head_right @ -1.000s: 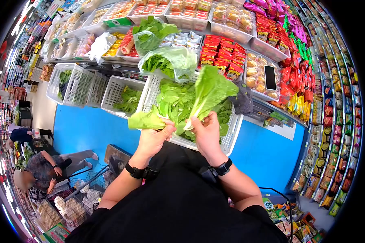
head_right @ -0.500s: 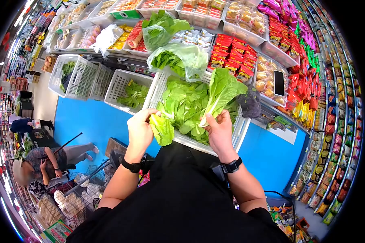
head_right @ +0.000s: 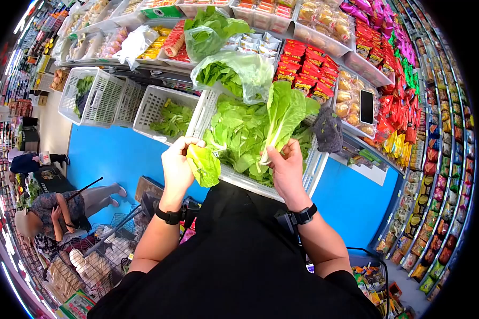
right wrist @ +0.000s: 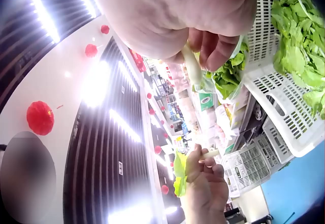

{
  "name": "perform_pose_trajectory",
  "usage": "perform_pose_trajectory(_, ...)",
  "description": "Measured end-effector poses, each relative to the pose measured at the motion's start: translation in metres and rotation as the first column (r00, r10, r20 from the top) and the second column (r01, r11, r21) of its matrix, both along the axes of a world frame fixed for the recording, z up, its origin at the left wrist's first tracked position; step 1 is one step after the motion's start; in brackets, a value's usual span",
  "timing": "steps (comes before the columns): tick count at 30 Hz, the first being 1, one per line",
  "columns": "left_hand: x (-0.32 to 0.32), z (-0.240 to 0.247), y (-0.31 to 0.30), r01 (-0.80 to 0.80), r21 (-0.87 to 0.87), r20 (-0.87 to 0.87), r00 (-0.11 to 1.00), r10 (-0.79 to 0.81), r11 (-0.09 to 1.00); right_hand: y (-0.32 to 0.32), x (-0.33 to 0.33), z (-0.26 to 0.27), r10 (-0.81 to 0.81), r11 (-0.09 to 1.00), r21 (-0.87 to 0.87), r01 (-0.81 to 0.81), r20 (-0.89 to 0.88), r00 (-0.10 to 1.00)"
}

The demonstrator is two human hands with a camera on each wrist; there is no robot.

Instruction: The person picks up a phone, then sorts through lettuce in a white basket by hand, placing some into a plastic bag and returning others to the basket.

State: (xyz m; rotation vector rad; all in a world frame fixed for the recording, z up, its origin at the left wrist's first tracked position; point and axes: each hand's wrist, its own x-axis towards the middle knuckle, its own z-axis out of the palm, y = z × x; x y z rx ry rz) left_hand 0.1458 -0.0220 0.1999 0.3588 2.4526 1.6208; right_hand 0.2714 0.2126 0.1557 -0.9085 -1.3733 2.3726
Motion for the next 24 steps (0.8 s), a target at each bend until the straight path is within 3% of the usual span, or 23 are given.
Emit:
perform_pose_trajectory(4,-0.001,-0.008,0.001,-0.007,0.053,0.016,1.000,0.007,0.999,-0.001,0.000,0.003,-0.015,1.000,-0.002,0.015,-0.012,1.000)
perform_pose_trajectory(24,0.003,-0.001,0.014,-0.021,-0.016,0.029,0.999,0.021,1.000,0.007,0.009,0.007,0.055,0.998,-0.028,-0.058,-0.092,0.994)
